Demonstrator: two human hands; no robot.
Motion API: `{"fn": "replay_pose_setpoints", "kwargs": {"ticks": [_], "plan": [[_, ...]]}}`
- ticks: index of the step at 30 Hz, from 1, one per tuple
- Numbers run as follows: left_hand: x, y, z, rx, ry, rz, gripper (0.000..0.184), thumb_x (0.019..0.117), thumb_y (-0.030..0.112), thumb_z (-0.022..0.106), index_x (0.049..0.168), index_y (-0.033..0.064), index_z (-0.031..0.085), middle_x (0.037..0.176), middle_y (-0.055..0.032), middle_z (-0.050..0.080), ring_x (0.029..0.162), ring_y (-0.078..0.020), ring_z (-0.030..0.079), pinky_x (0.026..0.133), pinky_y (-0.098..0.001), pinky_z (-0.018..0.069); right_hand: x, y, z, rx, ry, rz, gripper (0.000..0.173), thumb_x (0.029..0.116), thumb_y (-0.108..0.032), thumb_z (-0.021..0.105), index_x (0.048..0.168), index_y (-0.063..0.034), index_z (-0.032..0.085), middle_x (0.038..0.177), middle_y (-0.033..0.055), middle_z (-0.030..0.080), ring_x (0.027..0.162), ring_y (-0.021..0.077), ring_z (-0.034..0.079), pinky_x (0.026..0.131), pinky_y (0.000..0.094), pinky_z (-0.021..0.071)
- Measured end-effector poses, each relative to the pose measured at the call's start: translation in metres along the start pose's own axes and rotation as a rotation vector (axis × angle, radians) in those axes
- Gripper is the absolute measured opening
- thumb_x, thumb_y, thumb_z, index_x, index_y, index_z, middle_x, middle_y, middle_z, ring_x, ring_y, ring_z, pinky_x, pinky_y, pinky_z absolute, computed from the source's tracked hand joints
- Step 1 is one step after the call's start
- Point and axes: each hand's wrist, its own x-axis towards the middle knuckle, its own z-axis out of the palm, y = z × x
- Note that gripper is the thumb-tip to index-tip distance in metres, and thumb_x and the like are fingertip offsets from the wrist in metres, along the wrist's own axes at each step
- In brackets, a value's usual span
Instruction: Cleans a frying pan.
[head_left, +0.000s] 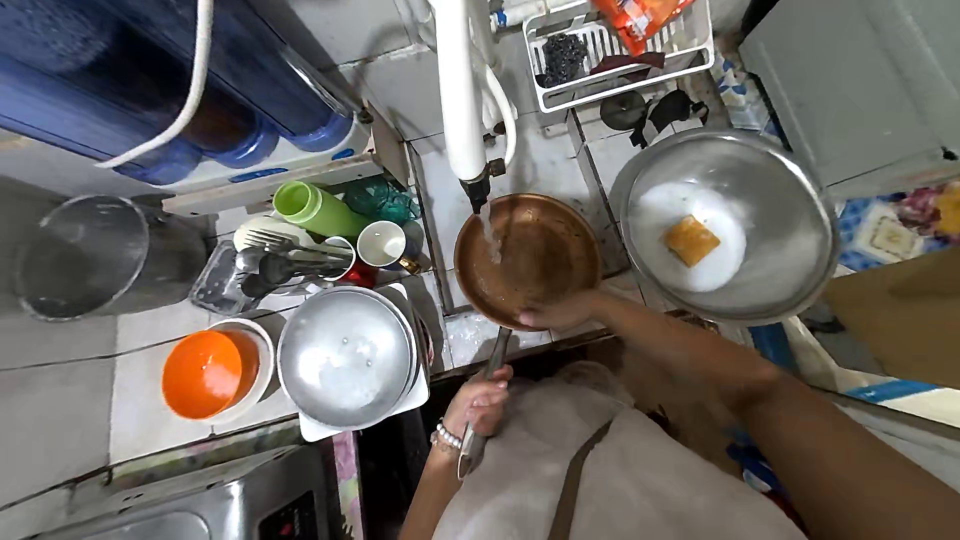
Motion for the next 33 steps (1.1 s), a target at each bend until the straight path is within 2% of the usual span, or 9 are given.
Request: {"fn": "replay_pose_setpoints", "kwargs": {"ticks": [2, 5, 9, 13, 16, 22, 24, 27, 33], "plan": [[0.001, -0.010, 0.010, 0.075, 0.155, 0.059, 0.016, 0.0851, 0.003, 0.055, 0.087, 0.0136, 0.068, 0.049, 0.0092, 0.051, 0.035, 0.0027, 0.047, 0.033, -0.0111, 0.0371, 0.022, 0.000, 0.010, -0.024, 0.025, -0.157, 0.058, 0.1144, -0.035, 0.020, 0.163, -0.0034, 0.021, 0.173, 0.0148, 0.012, 0.160, 0.0351, 0.003, 0.127, 0.0573, 0.0003], [0.000, -0.019, 0.011, 0.125, 0.246, 0.070, 0.015, 0.0827, 0.005, 0.057, 0.080, 0.0158, 0.067, 0.051, 0.0086, 0.052, 0.036, 0.0022, 0.047, 0.034, -0.0119, 0.0381, 0.058, -0.004, 0.016, -0.127, 0.076, -0.174, 0.064, 0.1133, -0.043, 0.018, 0.165, -0.0060, 0.011, 0.174, 0.0100, 0.001, 0.160, 0.0301, -0.007, 0.124, 0.0616, -0.0113], [-0.006, -0.024, 0.001, 0.129, 0.198, 0.061, 0.010, 0.0811, 0.007, 0.063, 0.080, 0.0154, 0.069, 0.053, 0.0083, 0.054, 0.039, 0.0024, 0.049, 0.036, -0.0118, 0.0401, 0.096, 0.015, 0.004, -0.310, 0.265, -0.232, 0.064, 0.1113, -0.043, 0.036, 0.166, -0.0133, 0.019, 0.174, 0.0079, 0.009, 0.161, 0.0282, 0.002, 0.125, 0.0621, -0.0038], [-0.007, -0.028, -0.003, 0.085, 0.164, 0.068, 0.007, 0.0808, 0.007, 0.067, 0.081, 0.0137, 0.070, 0.053, 0.0076, 0.054, 0.039, 0.0021, 0.049, 0.036, -0.0117, 0.0400, 0.115, 0.043, -0.020, -0.410, 0.418, -0.189, 0.060, 0.1110, -0.042, 0.037, 0.164, -0.0171, 0.028, 0.173, 0.0073, 0.019, 0.160, 0.0299, 0.010, 0.127, 0.0606, -0.0002], [-0.007, -0.028, -0.004, 0.058, 0.113, 0.059, 0.005, 0.0822, 0.009, 0.069, 0.083, 0.0142, 0.070, 0.053, 0.0088, 0.054, 0.038, 0.0027, 0.049, 0.035, -0.0113, 0.0390, 0.110, 0.065, -0.037, -0.395, 0.550, -0.017, 0.060, 0.1105, -0.045, 0.037, 0.157, -0.0072, 0.041, 0.168, 0.0134, 0.030, 0.157, 0.0359, 0.022, 0.126, 0.0595, 0.0085], [-0.005, -0.030, -0.004, -0.141, 0.054, 0.022, 0.009, 0.0850, 0.002, 0.062, 0.086, 0.0088, 0.069, 0.052, 0.0066, 0.054, 0.038, 0.0005, 0.053, 0.035, -0.0114, 0.0417, 0.082, 0.042, -0.016, -0.177, 0.602, 0.257, 0.073, 0.1100, -0.041, 0.041, 0.163, 0.0016, 0.015, 0.171, 0.0244, 0.010, 0.159, 0.0403, 0.005, 0.127, 0.0575, 0.0032], [-0.001, -0.034, -0.003, -0.156, 0.050, 0.007, 0.013, 0.0876, 0.002, 0.057, 0.086, 0.0106, 0.067, 0.053, 0.0074, 0.055, 0.039, 0.0008, 0.054, 0.036, -0.0108, 0.0422, 0.078, 0.013, 0.007, -0.210, 0.458, 0.100, 0.062, 0.1109, -0.031, 0.039, 0.164, -0.0055, 0.021, 0.171, 0.0238, 0.012, 0.159, 0.0428, 0.005, 0.126, 0.0612, 0.0056], [0.004, -0.043, 0.005, -0.119, 0.154, 0.033, 0.022, 0.0846, 0.000, 0.045, 0.081, 0.0122, 0.063, 0.050, 0.0097, 0.049, 0.036, 0.0039, 0.047, 0.034, -0.0089, 0.0369, 0.082, -0.010, 0.026, -0.247, 0.241, -0.078, 0.055, 0.1137, -0.029, 0.028, 0.167, -0.0212, 0.017, 0.174, 0.0092, 0.005, 0.160, 0.0356, -0.002, 0.121, 0.0711, -0.0036], [0.005, -0.049, -0.002, -0.240, 0.102, 0.005, 0.012, 0.0855, 0.004, 0.055, 0.081, 0.0093, 0.065, 0.051, 0.0064, 0.051, 0.037, -0.0009, 0.053, 0.034, -0.0124, 0.0424, 0.046, 0.044, -0.007, -0.227, 0.251, 0.220, 0.068, 0.1066, -0.061, 0.032, 0.166, -0.0388, 0.007, 0.173, 0.0069, -0.013, 0.156, 0.0445, -0.019, 0.114, 0.0797, -0.0100]]}}
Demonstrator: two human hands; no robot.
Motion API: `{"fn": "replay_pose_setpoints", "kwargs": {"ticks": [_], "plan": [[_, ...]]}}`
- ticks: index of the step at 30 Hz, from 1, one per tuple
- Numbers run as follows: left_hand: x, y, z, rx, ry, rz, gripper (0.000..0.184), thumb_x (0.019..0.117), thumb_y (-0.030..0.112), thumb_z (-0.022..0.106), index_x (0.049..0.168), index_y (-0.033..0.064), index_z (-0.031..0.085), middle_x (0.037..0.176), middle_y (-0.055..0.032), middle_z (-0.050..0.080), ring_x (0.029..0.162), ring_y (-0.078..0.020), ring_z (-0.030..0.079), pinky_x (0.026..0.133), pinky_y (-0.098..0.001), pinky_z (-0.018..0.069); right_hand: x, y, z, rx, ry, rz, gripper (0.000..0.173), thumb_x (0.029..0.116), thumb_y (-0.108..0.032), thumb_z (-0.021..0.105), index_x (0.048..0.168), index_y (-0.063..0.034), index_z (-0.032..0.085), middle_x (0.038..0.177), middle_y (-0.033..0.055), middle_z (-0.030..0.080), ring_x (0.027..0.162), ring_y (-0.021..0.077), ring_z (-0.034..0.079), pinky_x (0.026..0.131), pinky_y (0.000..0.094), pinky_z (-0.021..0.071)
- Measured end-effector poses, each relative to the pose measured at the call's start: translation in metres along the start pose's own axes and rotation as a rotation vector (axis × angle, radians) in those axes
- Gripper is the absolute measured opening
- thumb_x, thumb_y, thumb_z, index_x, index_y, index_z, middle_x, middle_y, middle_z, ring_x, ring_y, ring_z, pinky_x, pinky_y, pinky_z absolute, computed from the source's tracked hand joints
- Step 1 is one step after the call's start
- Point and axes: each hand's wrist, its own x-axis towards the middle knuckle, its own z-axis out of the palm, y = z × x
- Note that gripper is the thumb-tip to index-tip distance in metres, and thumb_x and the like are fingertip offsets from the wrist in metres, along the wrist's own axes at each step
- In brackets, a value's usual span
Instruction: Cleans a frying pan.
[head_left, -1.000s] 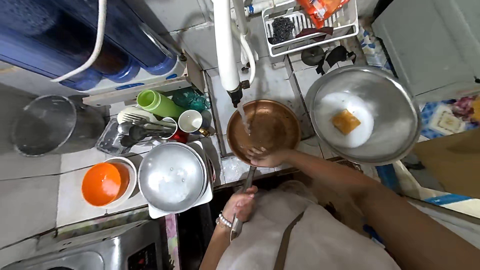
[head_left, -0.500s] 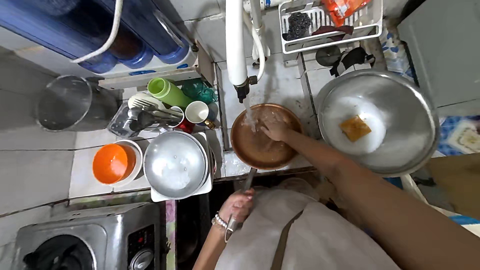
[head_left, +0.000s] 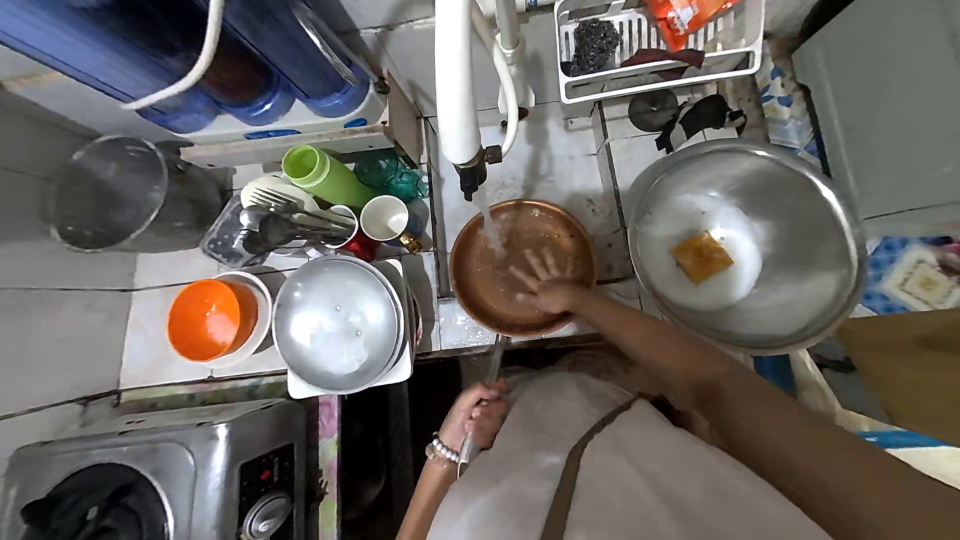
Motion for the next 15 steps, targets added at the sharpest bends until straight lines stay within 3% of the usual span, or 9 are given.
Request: {"fn": "replay_pose_setpoints", "kwargs": {"ticks": [2, 4, 7, 8, 9, 10, 11, 14, 15], "plan": [[0.002, -0.002, -0.001, 0.030, -0.020, 0.007, 0.011, 0.0859, 0.005, 0.058, 0.083, 0.0092, 0.067, 0.052, 0.0059, 0.053, 0.038, -0.0012, 0.054, 0.035, -0.0125, 0.0437, 0.012, 0.024, -0.012, 0.020, 0.080, 0.039, 0.070, 0.1067, -0.059, 0.037, 0.166, -0.0336, 0.011, 0.173, 0.0125, -0.009, 0.157, 0.0462, -0.013, 0.120, 0.0728, -0.0044], [0.005, -0.005, 0.004, 0.094, 0.013, 0.050, 0.012, 0.0839, 0.002, 0.055, 0.082, 0.0095, 0.065, 0.052, 0.0065, 0.052, 0.038, 0.0004, 0.052, 0.035, -0.0108, 0.0423, 0.033, 0.031, -0.019, 0.035, 0.165, 0.032, 0.069, 0.1086, -0.056, 0.035, 0.167, -0.0265, 0.013, 0.173, 0.0173, 0.002, 0.157, 0.0472, 0.006, 0.121, 0.0703, 0.0129], [0.011, -0.011, 0.008, 0.115, 0.024, 0.091, 0.013, 0.0827, 0.000, 0.055, 0.078, 0.0093, 0.062, 0.051, 0.0066, 0.050, 0.038, 0.0011, 0.051, 0.035, -0.0102, 0.0411, 0.063, 0.022, -0.016, 0.058, 0.338, -0.025, 0.066, 0.1108, -0.049, 0.033, 0.164, -0.0125, 0.024, 0.163, 0.0205, 0.036, 0.147, 0.0445, 0.039, 0.115, 0.0688, 0.0322], [0.012, -0.012, 0.008, 0.112, 0.010, 0.098, 0.012, 0.0838, 0.001, 0.055, 0.079, 0.0095, 0.062, 0.051, 0.0069, 0.050, 0.038, 0.0012, 0.051, 0.035, -0.0103, 0.0416, 0.061, 0.012, -0.013, 0.055, 0.330, -0.042, 0.067, 0.1112, -0.046, 0.035, 0.164, -0.0070, 0.022, 0.166, 0.0218, 0.031, 0.151, 0.0435, 0.033, 0.119, 0.0665, 0.0260], [0.012, -0.014, 0.010, 0.092, -0.002, 0.102, 0.011, 0.0842, 0.002, 0.056, 0.079, 0.0093, 0.063, 0.051, 0.0067, 0.050, 0.038, 0.0004, 0.052, 0.035, -0.0110, 0.0424, 0.056, 0.003, -0.010, 0.057, 0.286, -0.059, 0.071, 0.1105, -0.044, 0.039, 0.164, -0.0032, 0.017, 0.170, 0.0221, 0.016, 0.158, 0.0412, 0.015, 0.126, 0.0621, 0.0106], [0.012, -0.014, 0.011, 0.067, -0.018, 0.108, 0.010, 0.0849, 0.003, 0.058, 0.080, 0.0087, 0.065, 0.051, 0.0064, 0.051, 0.038, -0.0004, 0.053, 0.035, -0.0117, 0.0431, 0.046, -0.003, -0.007, 0.058, 0.242, -0.067, 0.077, 0.1090, -0.045, 0.044, 0.164, 0.0005, 0.013, 0.172, 0.0225, 0.006, 0.160, 0.0389, 0.003, 0.128, 0.0577, 0.0028], [0.011, -0.015, 0.013, 0.044, -0.032, 0.115, 0.010, 0.0859, 0.003, 0.059, 0.082, 0.0080, 0.067, 0.051, 0.0059, 0.053, 0.038, -0.0012, 0.054, 0.035, -0.0123, 0.0439, 0.032, -0.005, -0.003, 0.067, 0.203, -0.032, 0.084, 0.1071, -0.049, 0.047, 0.163, 0.0022, 0.011, 0.172, 0.0224, 0.002, 0.160, 0.0374, -0.001, 0.128, 0.0545, 0.0024], [0.012, -0.020, 0.012, 0.000, -0.056, 0.133, 0.010, 0.0864, 0.003, 0.060, 0.085, 0.0066, 0.069, 0.052, 0.0045, 0.055, 0.039, -0.0031, 0.057, 0.035, -0.0134, 0.0450, 0.001, 0.010, -0.007, 0.082, 0.193, 0.196, 0.104, 0.0998, -0.068, 0.046, 0.161, 0.0074, 0.009, 0.170, 0.0279, 0.008, 0.159, 0.0401, 0.008, 0.127, 0.0561, 0.0117], [0.014, -0.022, 0.012, 0.016, -0.053, 0.141, 0.009, 0.0858, 0.003, 0.060, 0.084, 0.0075, 0.068, 0.051, 0.0052, 0.054, 0.039, -0.0024, 0.056, 0.035, -0.0130, 0.0446, 0.005, 0.019, -0.011, 0.054, 0.216, 0.226, 0.111, 0.0971, -0.073, 0.045, 0.161, 0.0070, 0.002, 0.170, 0.0278, 0.002, 0.159, 0.0400, 0.003, 0.127, 0.0553, 0.0056]]}}
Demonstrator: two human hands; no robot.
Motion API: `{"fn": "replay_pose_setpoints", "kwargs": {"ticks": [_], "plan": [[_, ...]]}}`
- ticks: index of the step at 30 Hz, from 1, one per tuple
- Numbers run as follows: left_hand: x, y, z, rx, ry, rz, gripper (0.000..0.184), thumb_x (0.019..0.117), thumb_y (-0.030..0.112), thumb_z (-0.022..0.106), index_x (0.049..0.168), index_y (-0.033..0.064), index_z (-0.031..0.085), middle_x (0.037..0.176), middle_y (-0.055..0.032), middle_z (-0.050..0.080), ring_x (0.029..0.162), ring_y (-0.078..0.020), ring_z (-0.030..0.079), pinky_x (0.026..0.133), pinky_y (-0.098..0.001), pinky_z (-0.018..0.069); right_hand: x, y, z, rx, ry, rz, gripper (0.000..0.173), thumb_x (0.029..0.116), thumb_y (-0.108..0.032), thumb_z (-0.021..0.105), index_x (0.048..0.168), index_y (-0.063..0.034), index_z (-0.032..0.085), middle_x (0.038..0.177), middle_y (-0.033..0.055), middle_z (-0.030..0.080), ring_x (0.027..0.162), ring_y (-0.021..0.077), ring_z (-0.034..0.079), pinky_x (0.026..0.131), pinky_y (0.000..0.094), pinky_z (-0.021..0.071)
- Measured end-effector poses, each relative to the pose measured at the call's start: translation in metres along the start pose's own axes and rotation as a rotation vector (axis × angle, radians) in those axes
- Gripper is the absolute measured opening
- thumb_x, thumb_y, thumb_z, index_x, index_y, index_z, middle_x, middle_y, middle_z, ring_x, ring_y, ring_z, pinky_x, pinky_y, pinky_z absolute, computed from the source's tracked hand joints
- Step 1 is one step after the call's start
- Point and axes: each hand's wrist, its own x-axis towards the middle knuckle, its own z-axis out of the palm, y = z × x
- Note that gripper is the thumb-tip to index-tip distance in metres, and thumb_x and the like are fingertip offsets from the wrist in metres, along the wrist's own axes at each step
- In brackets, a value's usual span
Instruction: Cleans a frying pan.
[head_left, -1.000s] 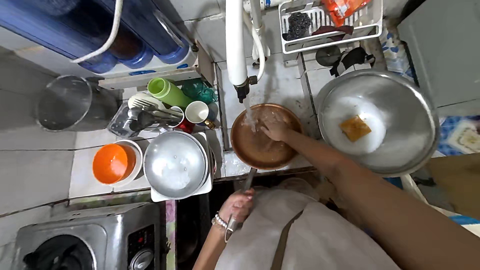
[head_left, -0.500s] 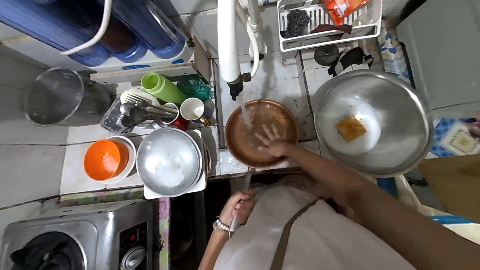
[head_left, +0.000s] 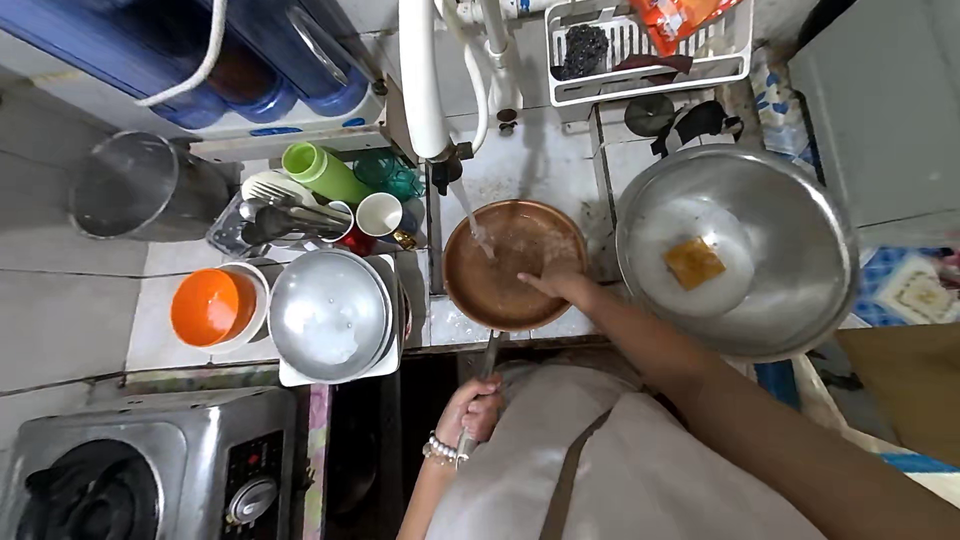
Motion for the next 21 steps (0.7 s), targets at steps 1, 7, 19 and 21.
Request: {"fn": "replay_pose_setpoints", "kwargs": {"ticks": [1, 7, 19, 21], "plan": [[0.002, -0.002, 0.000, 0.026, 0.004, 0.006, 0.009, 0.0857, 0.003, 0.060, 0.083, 0.0085, 0.066, 0.051, 0.0062, 0.052, 0.038, -0.0013, 0.055, 0.035, -0.0125, 0.0441, 0.010, 0.005, -0.001, -0.011, 0.043, -0.013, 0.112, 0.0962, -0.075, 0.044, 0.162, 0.0052, 0.001, 0.171, 0.0262, 0.000, 0.159, 0.0392, 0.001, 0.128, 0.0544, 0.0029], [0.007, -0.011, 0.010, 0.030, 0.042, 0.040, 0.014, 0.0846, -0.001, 0.052, 0.083, 0.0090, 0.062, 0.051, 0.0073, 0.049, 0.037, 0.0007, 0.052, 0.035, -0.0104, 0.0415, 0.050, 0.001, -0.009, -0.032, -0.014, -0.220, 0.091, 0.1041, -0.065, 0.037, 0.164, 0.0001, 0.014, 0.171, 0.0221, 0.011, 0.159, 0.0405, 0.010, 0.127, 0.0583, 0.0066], [-0.006, 0.003, 0.081, 0.360, 0.344, 0.161, 0.025, 0.0939, -0.003, 0.031, 0.093, 0.0122, 0.051, 0.054, 0.0061, 0.052, 0.035, 0.0026, 0.047, 0.033, -0.0101, 0.0384, 0.002, -0.025, -0.003, 0.119, -0.093, -0.110, 0.104, 0.0986, -0.074, 0.038, 0.163, 0.0025, 0.009, 0.169, 0.0257, 0.015, 0.157, 0.0401, 0.016, 0.127, 0.0568, 0.0143], [-0.013, 0.005, 0.088, 0.411, 0.376, 0.170, 0.024, 0.0948, -0.003, 0.032, 0.091, 0.0125, 0.051, 0.053, 0.0064, 0.050, 0.035, 0.0025, 0.046, 0.033, -0.0104, 0.0386, 0.012, -0.022, -0.002, 0.119, 0.022, -0.077, 0.102, 0.0964, -0.076, 0.041, 0.162, -0.0004, 0.023, 0.169, 0.0246, 0.020, 0.157, 0.0428, 0.015, 0.126, 0.0611, 0.0095]]}}
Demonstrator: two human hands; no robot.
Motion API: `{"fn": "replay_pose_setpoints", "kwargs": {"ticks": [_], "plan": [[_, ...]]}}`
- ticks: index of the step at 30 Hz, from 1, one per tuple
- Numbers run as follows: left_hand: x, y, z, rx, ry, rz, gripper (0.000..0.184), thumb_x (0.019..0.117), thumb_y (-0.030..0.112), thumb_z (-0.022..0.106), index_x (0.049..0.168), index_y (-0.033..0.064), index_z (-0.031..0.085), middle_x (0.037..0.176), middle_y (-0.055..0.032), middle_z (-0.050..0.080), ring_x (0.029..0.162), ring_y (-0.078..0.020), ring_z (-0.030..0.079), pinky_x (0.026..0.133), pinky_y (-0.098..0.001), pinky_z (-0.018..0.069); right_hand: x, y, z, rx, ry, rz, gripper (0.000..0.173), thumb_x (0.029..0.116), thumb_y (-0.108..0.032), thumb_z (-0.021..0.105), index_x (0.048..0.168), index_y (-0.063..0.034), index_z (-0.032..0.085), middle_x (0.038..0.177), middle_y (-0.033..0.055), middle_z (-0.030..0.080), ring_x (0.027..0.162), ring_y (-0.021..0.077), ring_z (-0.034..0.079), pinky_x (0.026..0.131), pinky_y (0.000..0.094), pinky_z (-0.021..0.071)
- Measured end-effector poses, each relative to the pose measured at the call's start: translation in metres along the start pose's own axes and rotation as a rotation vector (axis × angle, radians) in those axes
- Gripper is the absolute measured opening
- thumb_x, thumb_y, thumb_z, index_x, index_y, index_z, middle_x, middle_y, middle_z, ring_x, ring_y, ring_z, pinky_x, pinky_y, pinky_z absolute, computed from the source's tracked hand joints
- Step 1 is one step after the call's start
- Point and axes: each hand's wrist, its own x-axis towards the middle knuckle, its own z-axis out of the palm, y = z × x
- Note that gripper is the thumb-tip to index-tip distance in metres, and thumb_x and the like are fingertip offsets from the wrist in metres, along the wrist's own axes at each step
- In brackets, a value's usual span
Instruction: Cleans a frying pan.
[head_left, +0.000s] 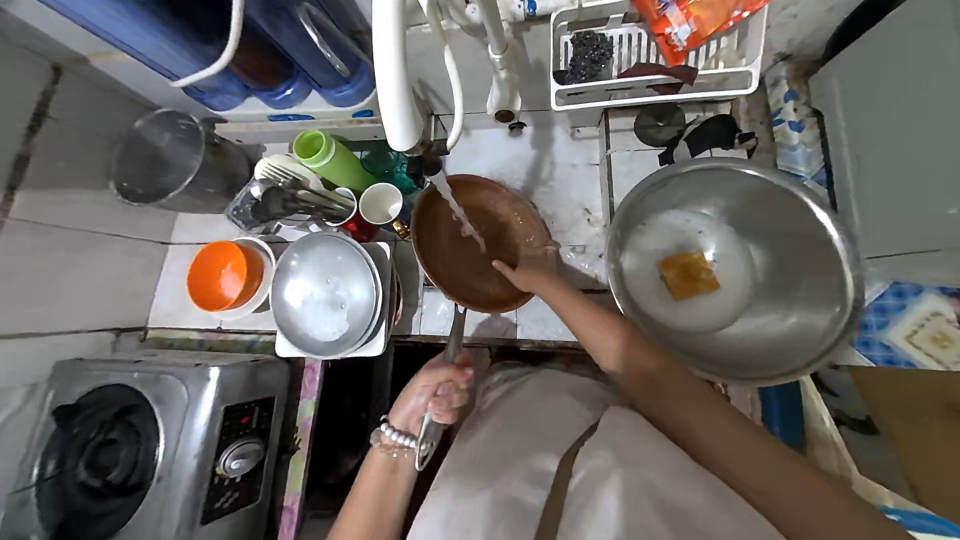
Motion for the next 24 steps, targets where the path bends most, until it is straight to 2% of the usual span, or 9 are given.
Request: {"fn": "replay_pose_setpoints", "kwargs": {"ticks": [2, 4, 6, 9, 13, 15, 17, 20, 24], "plan": [[-0.005, 0.003, 0.003, 0.044, 0.041, 0.011, 0.023, 0.0968, -0.003, 0.032, 0.093, 0.0124, 0.049, 0.054, 0.0067, 0.049, 0.035, 0.0027, 0.045, 0.033, -0.0107, 0.0388, 0.009, 0.003, 0.000, -0.043, 0.074, 0.002, 0.103, 0.0996, -0.073, 0.035, 0.163, 0.0040, 0.010, 0.169, 0.0297, -0.005, 0.157, 0.0470, -0.008, 0.124, 0.0633, -0.0050], [-0.007, 0.005, 0.010, 0.063, 0.071, 0.016, 0.023, 0.0970, -0.003, 0.033, 0.093, 0.0120, 0.050, 0.054, 0.0064, 0.049, 0.035, 0.0024, 0.045, 0.033, -0.0111, 0.0390, 0.000, -0.005, -0.001, 0.016, 0.106, 0.015, 0.106, 0.1005, -0.072, 0.035, 0.160, 0.0095, 0.002, 0.167, 0.0330, -0.010, 0.157, 0.0464, -0.011, 0.126, 0.0593, -0.0052], [-0.005, 0.007, 0.017, 0.062, 0.081, 0.024, 0.024, 0.0969, -0.003, 0.032, 0.092, 0.0123, 0.050, 0.054, 0.0063, 0.050, 0.035, 0.0023, 0.045, 0.033, -0.0110, 0.0388, -0.023, -0.023, 0.001, 0.184, 0.046, -0.029, 0.107, 0.0998, -0.070, 0.040, 0.161, 0.0090, 0.001, 0.168, 0.0310, -0.008, 0.159, 0.0427, -0.003, 0.128, 0.0565, 0.0042], [0.000, 0.007, 0.025, 0.064, 0.087, 0.036, 0.025, 0.0977, -0.003, 0.030, 0.092, 0.0124, 0.049, 0.053, 0.0067, 0.049, 0.035, 0.0030, 0.044, 0.033, -0.0104, 0.0377, -0.055, -0.050, -0.008, 0.339, -0.217, -0.198, 0.091, 0.1064, -0.062, 0.032, 0.162, 0.0069, 0.010, 0.170, 0.0287, 0.001, 0.158, 0.0418, 0.010, 0.126, 0.0575, 0.0174], [0.003, -0.001, 0.026, -0.010, 0.029, 0.028, 0.025, 0.0928, -0.004, 0.032, 0.094, 0.0127, 0.050, 0.054, 0.0054, 0.052, 0.035, 0.0013, 0.048, 0.033, -0.0112, 0.0399, -0.052, -0.066, -0.013, 0.542, -0.265, -0.541, 0.054, 0.1134, -0.038, 0.030, 0.158, -0.0090, 0.041, 0.173, 0.0146, 0.003, 0.160, 0.0369, 0.000, 0.127, 0.0576, 0.0074], [0.001, -0.005, 0.027, -0.022, 0.014, 0.030, 0.024, 0.0910, -0.005, 0.035, 0.095, 0.0127, 0.052, 0.053, 0.0054, 0.052, 0.035, 0.0008, 0.049, 0.033, -0.0116, 0.0400, -0.030, -0.064, -0.006, 0.372, -0.106, -0.658, 0.049, 0.1134, -0.034, 0.032, 0.158, -0.0178, 0.043, 0.174, 0.0107, 0.007, 0.160, 0.0372, -0.003, 0.124, 0.0653, -0.0026], [0.001, -0.008, 0.026, -0.058, -0.006, 0.030, 0.025, 0.0903, -0.004, 0.036, 0.092, 0.0121, 0.055, 0.052, 0.0047, 0.053, 0.035, 0.0000, 0.050, 0.032, -0.0122, 0.0404, -0.007, -0.054, 0.001, 0.247, 0.089, -0.639, 0.050, 0.1117, -0.038, 0.038, 0.161, -0.0288, 0.038, 0.173, 0.0093, 0.013, 0.160, 0.0379, 0.003, 0.123, 0.0684, 0.0003], [0.006, -0.011, 0.025, -0.092, -0.055, 0.026, 0.024, 0.0896, -0.004, 0.038, 0.092, 0.0116, 0.057, 0.053, 0.0039, 0.054, 0.035, -0.0005, 0.051, 0.033, -0.0126, 0.0414, 0.002, -0.041, -0.003, 0.190, 0.135, -0.518, 0.056, 0.1118, -0.042, 0.036, 0.165, -0.0290, 0.026, 0.174, 0.0127, 0.008, 0.160, 0.0384, 0.004, 0.123, 0.0687, 0.0035], [0.005, -0.015, 0.025, -0.066, -0.103, 0.028, 0.022, 0.0865, -0.003, 0.046, 0.091, 0.0135, 0.059, 0.052, 0.0049, 0.055, 0.036, -0.0001, 0.051, 0.033, -0.0125, 0.0416, -0.024, -0.045, -0.011, 0.070, -0.031, -0.724, 0.051, 0.1123, -0.027, 0.038, 0.162, -0.0149, 0.035, 0.172, 0.0116, 0.017, 0.159, 0.0353, 0.011, 0.125, 0.0644, 0.0080]]}}
